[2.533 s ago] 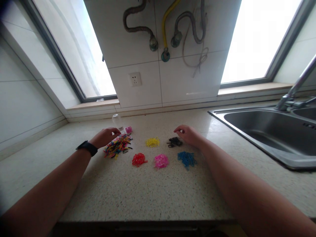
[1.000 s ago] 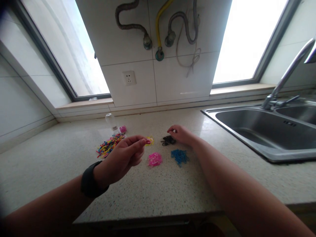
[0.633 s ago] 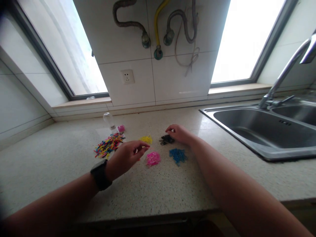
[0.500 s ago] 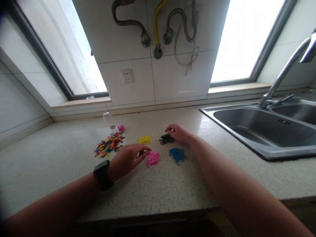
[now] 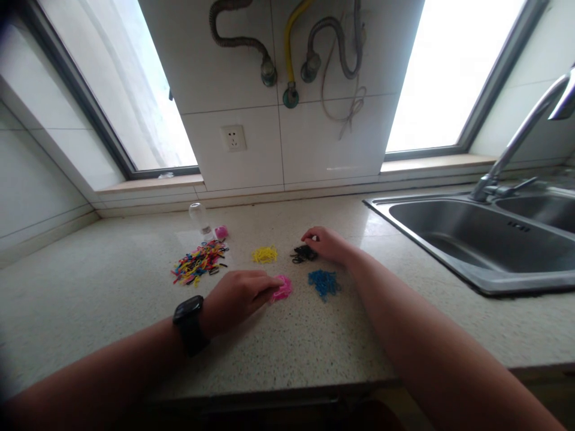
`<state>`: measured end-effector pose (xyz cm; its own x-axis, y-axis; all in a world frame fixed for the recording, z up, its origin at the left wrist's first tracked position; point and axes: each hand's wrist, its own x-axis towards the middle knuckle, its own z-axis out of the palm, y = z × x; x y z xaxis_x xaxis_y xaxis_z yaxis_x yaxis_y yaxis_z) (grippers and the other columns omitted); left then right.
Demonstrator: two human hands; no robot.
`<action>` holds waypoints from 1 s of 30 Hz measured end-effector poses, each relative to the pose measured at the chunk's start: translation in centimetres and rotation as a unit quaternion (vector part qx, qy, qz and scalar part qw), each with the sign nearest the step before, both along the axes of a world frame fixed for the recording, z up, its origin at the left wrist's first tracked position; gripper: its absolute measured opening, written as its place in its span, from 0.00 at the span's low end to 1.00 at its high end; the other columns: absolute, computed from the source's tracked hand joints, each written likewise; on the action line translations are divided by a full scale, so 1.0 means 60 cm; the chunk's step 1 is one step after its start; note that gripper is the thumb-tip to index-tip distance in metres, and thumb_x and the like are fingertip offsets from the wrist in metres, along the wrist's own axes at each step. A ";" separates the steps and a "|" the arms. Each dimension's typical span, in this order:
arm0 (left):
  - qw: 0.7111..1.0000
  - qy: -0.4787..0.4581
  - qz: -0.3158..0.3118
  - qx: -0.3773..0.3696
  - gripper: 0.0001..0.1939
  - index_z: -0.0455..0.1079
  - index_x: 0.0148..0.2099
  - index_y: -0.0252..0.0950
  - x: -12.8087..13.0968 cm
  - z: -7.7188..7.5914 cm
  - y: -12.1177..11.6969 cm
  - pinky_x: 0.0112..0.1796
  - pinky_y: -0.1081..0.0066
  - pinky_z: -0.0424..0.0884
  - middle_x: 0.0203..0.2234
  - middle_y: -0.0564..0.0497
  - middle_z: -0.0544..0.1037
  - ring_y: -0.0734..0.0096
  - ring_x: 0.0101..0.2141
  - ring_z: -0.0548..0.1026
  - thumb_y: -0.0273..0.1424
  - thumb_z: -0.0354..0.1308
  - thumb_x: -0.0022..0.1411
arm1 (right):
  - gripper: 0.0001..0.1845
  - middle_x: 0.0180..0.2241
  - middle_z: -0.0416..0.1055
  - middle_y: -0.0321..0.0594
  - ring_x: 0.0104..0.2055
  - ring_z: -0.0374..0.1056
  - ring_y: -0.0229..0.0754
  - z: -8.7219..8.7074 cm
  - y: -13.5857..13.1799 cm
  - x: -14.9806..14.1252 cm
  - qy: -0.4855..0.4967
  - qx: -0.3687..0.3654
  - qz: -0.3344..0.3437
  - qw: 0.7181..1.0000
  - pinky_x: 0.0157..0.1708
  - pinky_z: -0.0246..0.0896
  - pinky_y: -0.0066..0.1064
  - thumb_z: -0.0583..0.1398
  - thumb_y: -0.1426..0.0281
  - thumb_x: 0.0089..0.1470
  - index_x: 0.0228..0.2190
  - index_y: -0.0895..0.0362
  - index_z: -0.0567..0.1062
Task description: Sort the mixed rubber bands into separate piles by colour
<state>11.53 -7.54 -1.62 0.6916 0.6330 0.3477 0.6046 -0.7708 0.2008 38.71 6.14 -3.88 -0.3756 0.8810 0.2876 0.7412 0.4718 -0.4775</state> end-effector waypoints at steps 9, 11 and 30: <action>0.974 -0.039 -0.220 -0.044 0.11 0.76 0.46 0.38 0.041 0.008 -0.078 0.24 0.74 0.63 0.31 0.52 0.82 0.76 0.25 0.75 0.31 0.53 0.67 | 0.11 0.38 0.78 0.43 0.37 0.71 0.44 0.004 -0.003 -0.001 -0.002 0.004 0.011 1.000 0.39 0.64 0.34 0.57 0.69 0.57 0.37 0.55 0.81; 0.969 -0.030 -0.239 -0.052 0.10 0.75 0.46 0.39 0.047 0.002 -0.091 0.23 0.74 0.62 0.30 0.54 0.82 0.76 0.26 0.76 0.33 0.54 0.67 | 0.11 0.37 0.78 0.43 0.36 0.70 0.44 0.003 -0.002 -0.001 -0.004 0.003 0.013 1.000 0.39 0.64 0.34 0.57 0.69 0.58 0.38 0.54 0.80; 0.950 0.037 -0.308 0.030 0.09 0.72 0.41 0.42 0.050 -0.044 -0.089 0.18 0.70 0.56 0.26 0.60 0.76 0.75 0.25 0.72 0.40 0.54 0.67 | 0.19 0.48 0.74 0.45 0.43 0.69 0.45 0.040 -0.058 -0.072 0.020 0.139 0.072 0.987 0.44 0.65 0.38 0.58 0.68 0.59 0.52 0.54 0.71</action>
